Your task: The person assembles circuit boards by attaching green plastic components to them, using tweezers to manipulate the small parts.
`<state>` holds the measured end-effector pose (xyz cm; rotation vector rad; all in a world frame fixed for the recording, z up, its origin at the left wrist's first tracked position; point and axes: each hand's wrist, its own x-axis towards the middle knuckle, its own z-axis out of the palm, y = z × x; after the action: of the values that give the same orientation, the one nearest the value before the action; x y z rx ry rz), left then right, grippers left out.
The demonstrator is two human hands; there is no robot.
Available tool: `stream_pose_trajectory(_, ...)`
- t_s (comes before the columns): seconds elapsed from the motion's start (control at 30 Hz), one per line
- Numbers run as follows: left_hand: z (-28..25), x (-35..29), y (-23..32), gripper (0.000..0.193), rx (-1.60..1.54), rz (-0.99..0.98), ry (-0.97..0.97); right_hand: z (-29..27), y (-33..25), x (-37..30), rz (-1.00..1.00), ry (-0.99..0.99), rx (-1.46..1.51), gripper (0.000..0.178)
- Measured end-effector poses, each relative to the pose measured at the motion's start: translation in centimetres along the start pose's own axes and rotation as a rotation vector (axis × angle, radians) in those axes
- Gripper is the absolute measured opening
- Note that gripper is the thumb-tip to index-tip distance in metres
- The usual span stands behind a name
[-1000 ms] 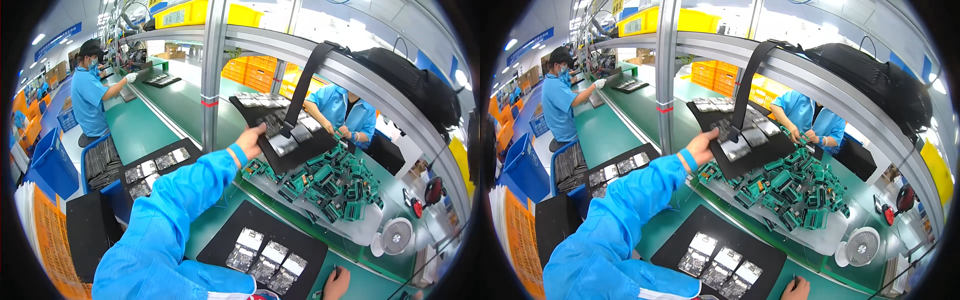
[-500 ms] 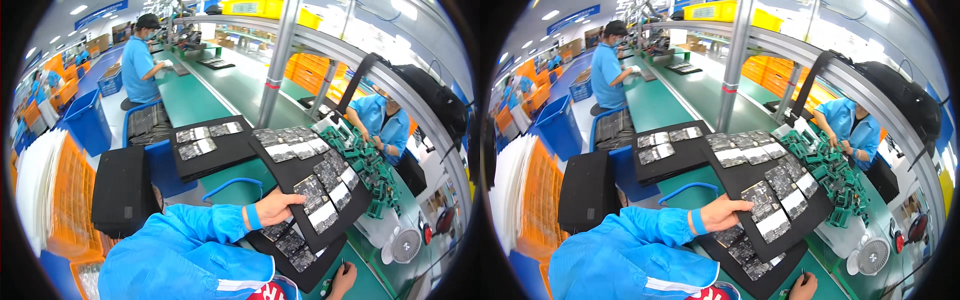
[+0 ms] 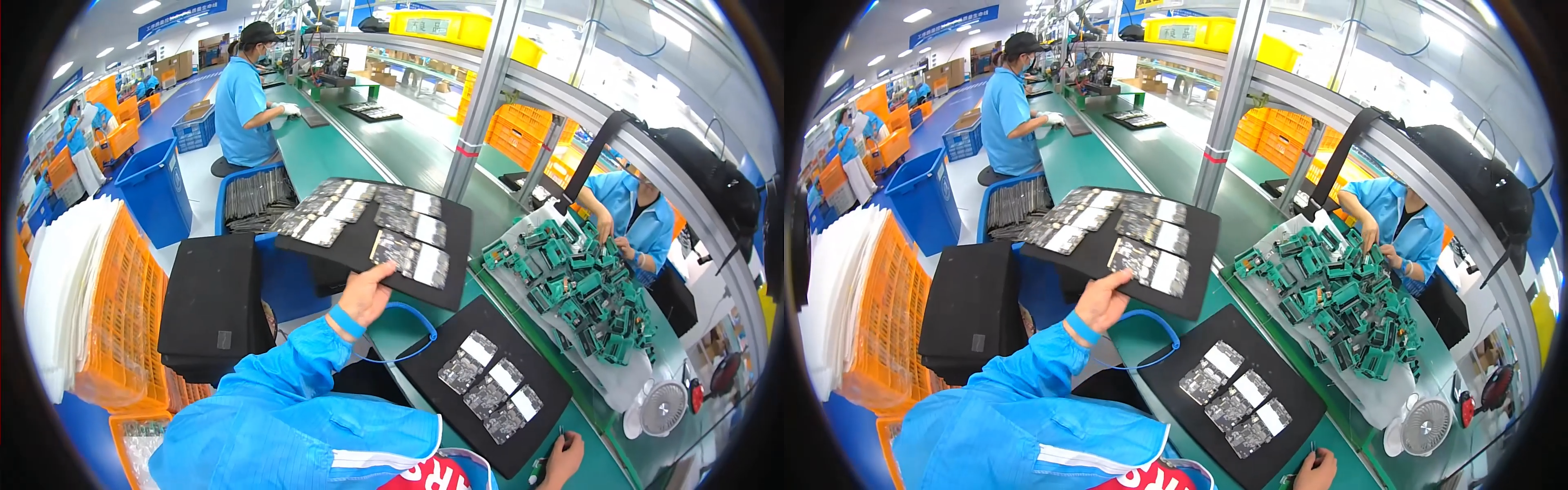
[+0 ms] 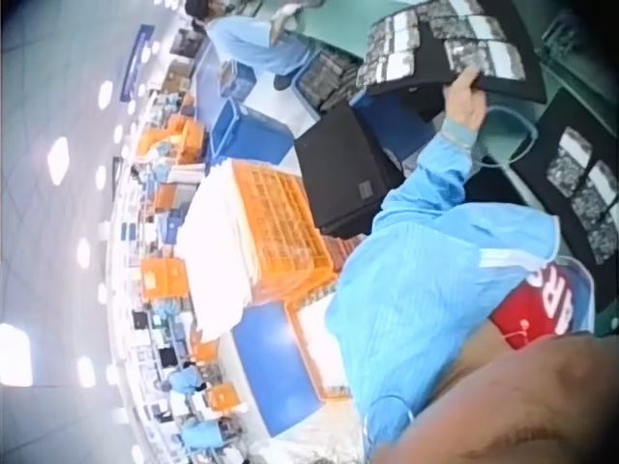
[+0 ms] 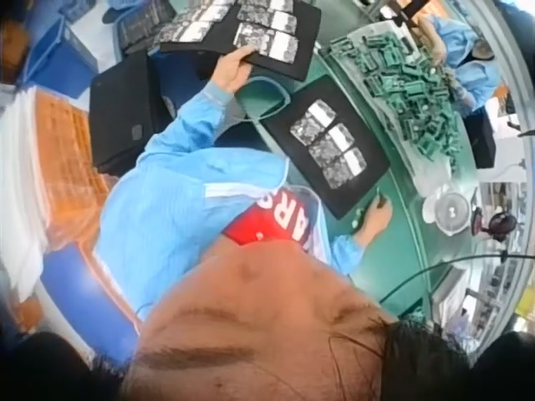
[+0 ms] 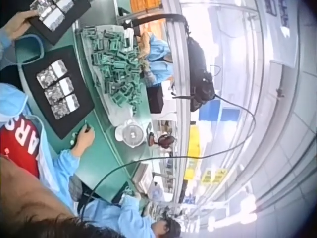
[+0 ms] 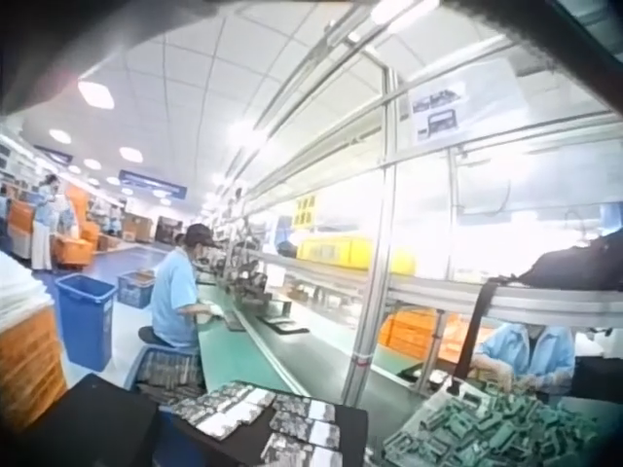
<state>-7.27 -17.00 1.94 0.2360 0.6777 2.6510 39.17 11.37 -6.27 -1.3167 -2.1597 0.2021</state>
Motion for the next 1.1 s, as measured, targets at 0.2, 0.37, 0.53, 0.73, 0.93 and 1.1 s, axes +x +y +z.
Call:
stream_pose_trajectory(0.2,-4.6,7.1,-0.9,0.029,-0.047,0.250,0.175,-2.1,-3.3,0.1,0.018,-0.088,-0.064,0.028)
stream_pose_trajectory(0.37,-8.0,11.3,-4.2,0.042,-0.158,0.250,0.297,-1.7,-3.0,-0.1,0.080,-0.110,-0.070,0.030)
stream_pose_trajectory(0.53,-9.9,11.4,-6.1,0.017,0.281,0.117,0.214,-0.2,-1.8,0.0,0.085,-0.036,-0.040,0.015)
stream_pose_trajectory(0.73,-4.6,5.6,-4.4,0.052,0.170,-0.180,0.093,-0.9,-4.4,0.1,0.112,0.050,-0.031,0.011)
stream_pose_trajectory(0.93,2.2,-4.8,-7.6,0.074,0.704,-0.125,-0.257,-1.5,-5.3,0.3,0.112,0.003,-0.093,0.015)
stream_pose_trajectory(1.1,8.0,-5.6,-7.3,0.036,1.106,0.086,-1.142,-2.8,-6.3,0.2,0.133,-0.067,-0.106,0.023)
